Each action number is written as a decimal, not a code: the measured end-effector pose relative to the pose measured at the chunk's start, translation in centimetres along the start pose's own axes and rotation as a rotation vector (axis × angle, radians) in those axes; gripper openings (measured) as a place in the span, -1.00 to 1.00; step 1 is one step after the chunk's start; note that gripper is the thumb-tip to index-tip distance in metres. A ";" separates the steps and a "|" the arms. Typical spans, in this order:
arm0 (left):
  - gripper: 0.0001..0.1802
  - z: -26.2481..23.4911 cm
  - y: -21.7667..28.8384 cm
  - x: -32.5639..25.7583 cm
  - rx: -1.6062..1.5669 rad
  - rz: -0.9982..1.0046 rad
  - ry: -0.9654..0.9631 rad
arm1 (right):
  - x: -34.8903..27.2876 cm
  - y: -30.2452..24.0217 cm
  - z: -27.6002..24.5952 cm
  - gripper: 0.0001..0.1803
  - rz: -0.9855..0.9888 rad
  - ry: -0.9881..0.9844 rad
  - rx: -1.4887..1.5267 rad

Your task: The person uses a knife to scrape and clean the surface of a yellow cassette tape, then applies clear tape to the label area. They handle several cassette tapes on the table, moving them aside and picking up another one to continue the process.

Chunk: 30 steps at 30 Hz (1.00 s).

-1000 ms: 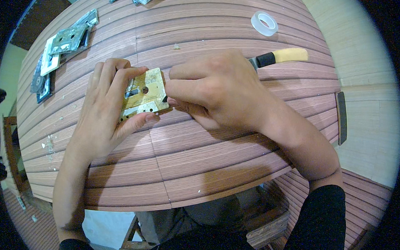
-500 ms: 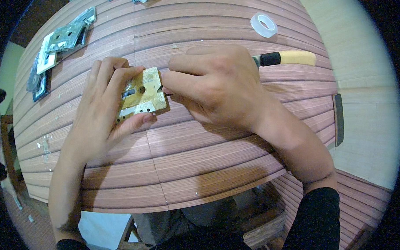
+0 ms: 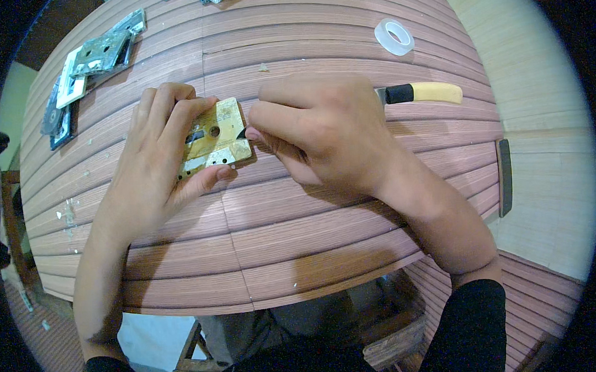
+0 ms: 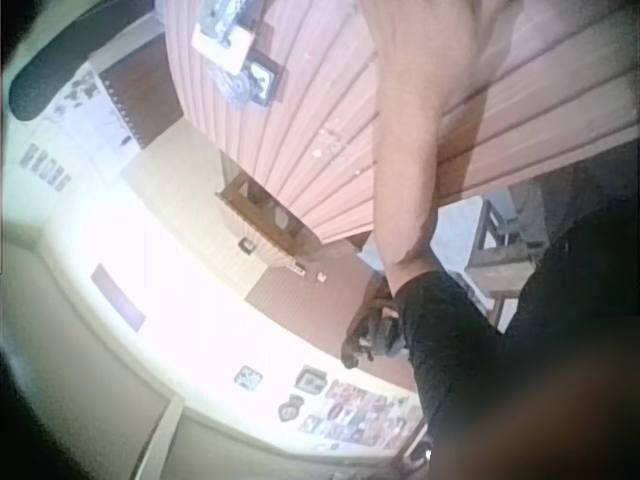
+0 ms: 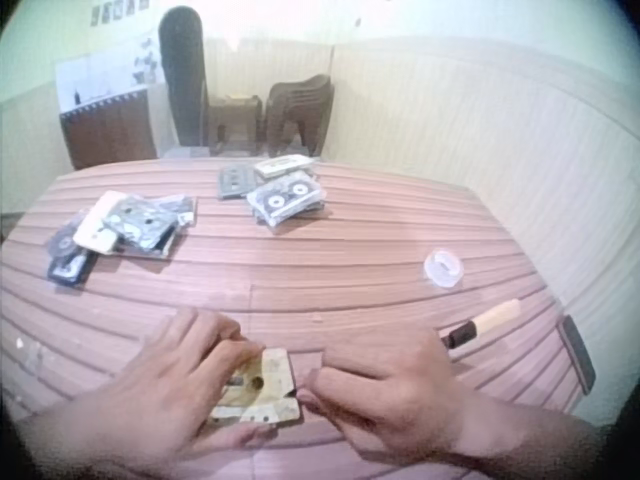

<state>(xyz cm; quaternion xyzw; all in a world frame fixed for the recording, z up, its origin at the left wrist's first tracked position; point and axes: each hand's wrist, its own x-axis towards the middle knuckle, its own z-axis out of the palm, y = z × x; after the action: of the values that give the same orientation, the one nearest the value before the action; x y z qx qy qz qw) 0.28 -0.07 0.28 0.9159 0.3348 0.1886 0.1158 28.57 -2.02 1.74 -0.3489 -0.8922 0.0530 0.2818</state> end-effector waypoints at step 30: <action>-0.15 0.1 -0.3 0.1 0.008 0.042 0.008 | 0.3 -1.9 0.4 -0.82 0.149 0.009 0.031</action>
<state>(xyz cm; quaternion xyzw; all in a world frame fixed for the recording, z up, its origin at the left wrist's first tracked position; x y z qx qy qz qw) 0.24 0.19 0.11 0.9225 0.3166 0.1934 0.1067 27.07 -3.24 2.07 -0.4104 -0.8614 0.0859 0.2866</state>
